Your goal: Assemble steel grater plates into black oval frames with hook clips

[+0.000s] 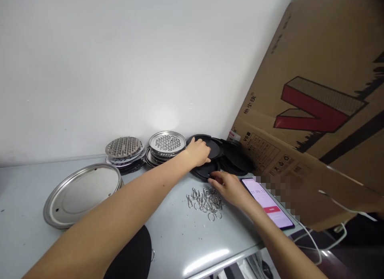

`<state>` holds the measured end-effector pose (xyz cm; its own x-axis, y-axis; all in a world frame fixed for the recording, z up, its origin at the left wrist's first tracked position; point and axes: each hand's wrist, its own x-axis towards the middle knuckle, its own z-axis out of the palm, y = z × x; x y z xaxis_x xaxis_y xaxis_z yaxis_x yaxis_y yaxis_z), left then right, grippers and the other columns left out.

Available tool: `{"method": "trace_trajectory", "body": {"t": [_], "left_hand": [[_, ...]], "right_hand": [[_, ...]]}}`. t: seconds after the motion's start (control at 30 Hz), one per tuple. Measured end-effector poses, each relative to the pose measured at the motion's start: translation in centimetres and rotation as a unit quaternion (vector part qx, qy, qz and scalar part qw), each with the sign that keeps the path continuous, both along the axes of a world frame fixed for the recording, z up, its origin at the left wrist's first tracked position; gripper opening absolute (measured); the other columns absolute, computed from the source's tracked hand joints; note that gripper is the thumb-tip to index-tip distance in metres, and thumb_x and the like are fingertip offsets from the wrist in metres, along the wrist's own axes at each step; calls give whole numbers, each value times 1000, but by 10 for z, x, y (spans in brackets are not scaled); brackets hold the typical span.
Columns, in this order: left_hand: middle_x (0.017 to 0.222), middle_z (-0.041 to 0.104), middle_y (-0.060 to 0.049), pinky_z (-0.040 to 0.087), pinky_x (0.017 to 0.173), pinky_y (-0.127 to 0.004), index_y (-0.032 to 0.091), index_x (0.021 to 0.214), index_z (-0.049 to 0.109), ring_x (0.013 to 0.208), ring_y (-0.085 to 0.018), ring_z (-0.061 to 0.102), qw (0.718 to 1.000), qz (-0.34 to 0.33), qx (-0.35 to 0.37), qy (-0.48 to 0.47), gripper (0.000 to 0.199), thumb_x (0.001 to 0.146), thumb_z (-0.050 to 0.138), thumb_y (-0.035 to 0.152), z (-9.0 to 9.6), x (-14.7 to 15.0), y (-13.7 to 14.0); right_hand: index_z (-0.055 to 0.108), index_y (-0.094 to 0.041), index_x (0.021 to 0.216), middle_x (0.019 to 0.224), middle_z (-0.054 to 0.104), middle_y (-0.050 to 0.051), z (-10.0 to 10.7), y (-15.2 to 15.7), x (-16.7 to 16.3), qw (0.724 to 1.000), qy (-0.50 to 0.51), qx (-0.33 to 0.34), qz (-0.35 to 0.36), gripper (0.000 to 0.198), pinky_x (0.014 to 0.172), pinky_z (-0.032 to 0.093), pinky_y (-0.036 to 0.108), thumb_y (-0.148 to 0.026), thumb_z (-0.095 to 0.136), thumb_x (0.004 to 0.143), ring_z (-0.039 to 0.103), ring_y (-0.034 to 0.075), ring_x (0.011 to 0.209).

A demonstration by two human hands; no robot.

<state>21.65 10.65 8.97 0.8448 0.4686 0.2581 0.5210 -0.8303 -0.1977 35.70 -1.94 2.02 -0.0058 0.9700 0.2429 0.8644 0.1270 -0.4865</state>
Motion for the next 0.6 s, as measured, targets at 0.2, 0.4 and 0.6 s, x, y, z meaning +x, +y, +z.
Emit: {"method": "trace_trajectory", "body": {"t": [0.2, 0.4, 0.6], "left_hand": [[110, 68, -17, 38, 101, -48, 11, 115, 66, 112, -33, 58, 1000, -15, 3, -3, 45, 83, 71, 42, -2, -11, 1], [128, 60, -16, 28, 114, -46, 12, 125, 59, 129, -29, 47, 998, -42, 9, -42, 43, 89, 65, 35, 17, -45, -48], [120, 69, -4, 55, 90, -34, 25, 117, 65, 103, -23, 66, 991, -8, -98, -92, 41, 86, 65, 51, 6, -189, -167]], "right_hand": [[63, -16, 105, 101, 69, 13, -30, -17, -25, 994, 54, 86, -34, 27, 85, 48, 39, -39, 55, 92, 63, 28, 95], [69, -19, 112, 115, 71, 10, -34, -21, -24, 978, 208, 19, 22, 33, 94, 50, 39, -43, 55, 93, 66, 26, 106], [77, -22, 102, 113, 72, 10, -34, -13, -59, 959, 230, -14, 166, 25, 101, 47, 41, -37, 62, 91, 64, 25, 110]]}}
